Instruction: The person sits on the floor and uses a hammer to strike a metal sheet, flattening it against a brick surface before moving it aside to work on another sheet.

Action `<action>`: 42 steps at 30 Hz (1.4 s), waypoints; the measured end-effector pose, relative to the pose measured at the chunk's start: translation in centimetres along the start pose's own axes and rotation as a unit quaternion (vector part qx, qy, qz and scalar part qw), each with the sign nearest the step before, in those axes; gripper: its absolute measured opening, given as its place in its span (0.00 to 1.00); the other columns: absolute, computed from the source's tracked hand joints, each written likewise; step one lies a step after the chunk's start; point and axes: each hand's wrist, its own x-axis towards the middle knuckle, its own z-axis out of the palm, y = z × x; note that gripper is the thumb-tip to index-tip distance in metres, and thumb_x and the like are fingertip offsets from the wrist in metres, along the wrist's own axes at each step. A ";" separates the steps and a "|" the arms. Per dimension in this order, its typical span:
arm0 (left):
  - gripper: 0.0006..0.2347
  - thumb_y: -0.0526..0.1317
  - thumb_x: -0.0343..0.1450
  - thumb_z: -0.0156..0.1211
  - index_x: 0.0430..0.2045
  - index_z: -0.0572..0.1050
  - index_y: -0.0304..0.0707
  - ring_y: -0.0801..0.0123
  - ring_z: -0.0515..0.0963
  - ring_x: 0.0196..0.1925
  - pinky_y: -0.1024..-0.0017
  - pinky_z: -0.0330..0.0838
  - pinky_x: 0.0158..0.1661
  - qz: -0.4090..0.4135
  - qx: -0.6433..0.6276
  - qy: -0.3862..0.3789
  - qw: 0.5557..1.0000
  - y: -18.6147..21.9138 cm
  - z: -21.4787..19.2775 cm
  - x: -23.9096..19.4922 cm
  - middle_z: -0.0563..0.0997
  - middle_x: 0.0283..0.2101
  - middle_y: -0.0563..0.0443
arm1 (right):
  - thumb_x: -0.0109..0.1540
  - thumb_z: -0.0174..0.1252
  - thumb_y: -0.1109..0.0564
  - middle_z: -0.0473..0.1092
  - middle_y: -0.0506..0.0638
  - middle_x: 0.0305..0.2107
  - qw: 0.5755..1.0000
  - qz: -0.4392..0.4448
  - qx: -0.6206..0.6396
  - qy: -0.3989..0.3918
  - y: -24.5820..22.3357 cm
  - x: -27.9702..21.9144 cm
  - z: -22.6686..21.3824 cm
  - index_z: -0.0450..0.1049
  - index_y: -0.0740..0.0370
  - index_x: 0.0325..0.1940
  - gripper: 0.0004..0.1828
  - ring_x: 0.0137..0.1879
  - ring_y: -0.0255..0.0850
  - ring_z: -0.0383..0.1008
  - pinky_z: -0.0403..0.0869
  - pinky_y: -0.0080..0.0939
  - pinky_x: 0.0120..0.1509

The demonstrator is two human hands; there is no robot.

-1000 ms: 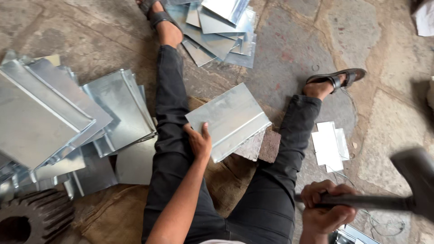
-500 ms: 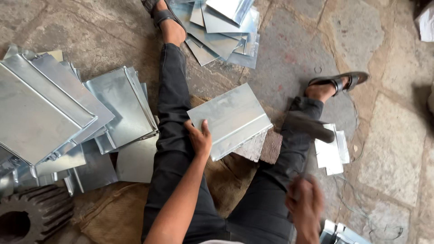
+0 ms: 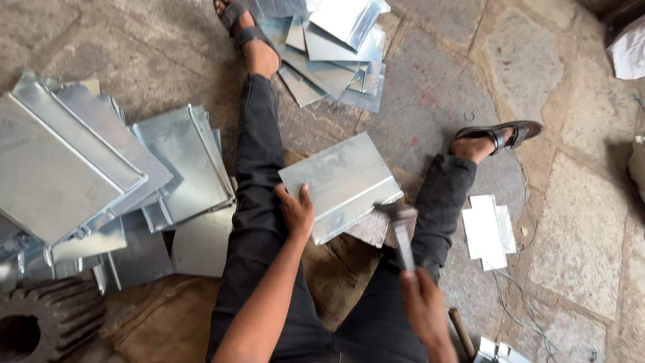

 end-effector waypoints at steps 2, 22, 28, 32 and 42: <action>0.18 0.45 0.76 0.57 0.51 0.57 0.37 0.33 0.81 0.40 0.46 0.72 0.36 0.000 0.014 -0.007 1.000 -0.4 -0.3 -0.5 0.80 0.39 0.25 | 0.69 0.47 0.41 0.64 0.51 0.21 0.988 -0.038 0.150 0.028 -2.1 -2.3 -2.3 0.72 0.60 0.42 0.20 0.20 0.36 0.59 0.58 0.38 0.20; 0.20 0.47 0.76 0.58 0.53 0.57 0.37 0.35 0.82 0.40 0.48 0.75 0.36 -0.012 0.035 0.000 0.999 -0.6 -0.9 0.1 0.79 0.40 0.26 | 0.76 0.43 0.40 0.68 0.53 0.22 0.911 -0.210 0.317 0.161 -2.2 -0.4 -7.5 0.65 0.65 0.34 0.27 0.17 0.38 0.59 0.56 0.38 0.16; 0.21 0.47 0.76 0.57 0.53 0.55 0.36 0.36 0.83 0.40 0.51 0.77 0.34 -0.009 0.020 -0.009 1.000 -0.2 -0.6 0.0 0.79 0.42 0.25 | 0.64 0.34 0.16 0.65 0.53 0.18 0.805 -0.471 0.273 0.233 -2.2 2.7 -7.2 0.61 0.59 0.43 0.42 0.15 0.38 0.60 0.61 0.37 0.19; 0.20 0.47 0.77 0.57 0.53 0.56 0.36 0.36 0.83 0.42 0.52 0.78 0.35 0.005 0.009 -0.010 1.000 -0.7 -1.0 -0.2 0.79 0.42 0.25 | 0.69 0.37 0.23 0.61 0.51 0.18 0.922 -0.359 0.066 0.127 2.6 3.7 0.9 0.64 0.59 0.40 0.36 0.20 0.35 0.57 0.60 0.34 0.21; 0.20 0.46 0.77 0.58 0.54 0.57 0.35 0.37 0.84 0.42 0.53 0.78 0.36 -0.005 0.001 0.001 1.000 -0.5 -0.8 -0.2 0.79 0.43 0.24 | 0.68 0.51 0.34 0.63 0.48 0.18 0.925 -0.210 0.312 0.051 -0.2 -0.5 -7.4 0.68 0.62 0.46 0.27 0.16 0.38 0.63 0.61 0.37 0.15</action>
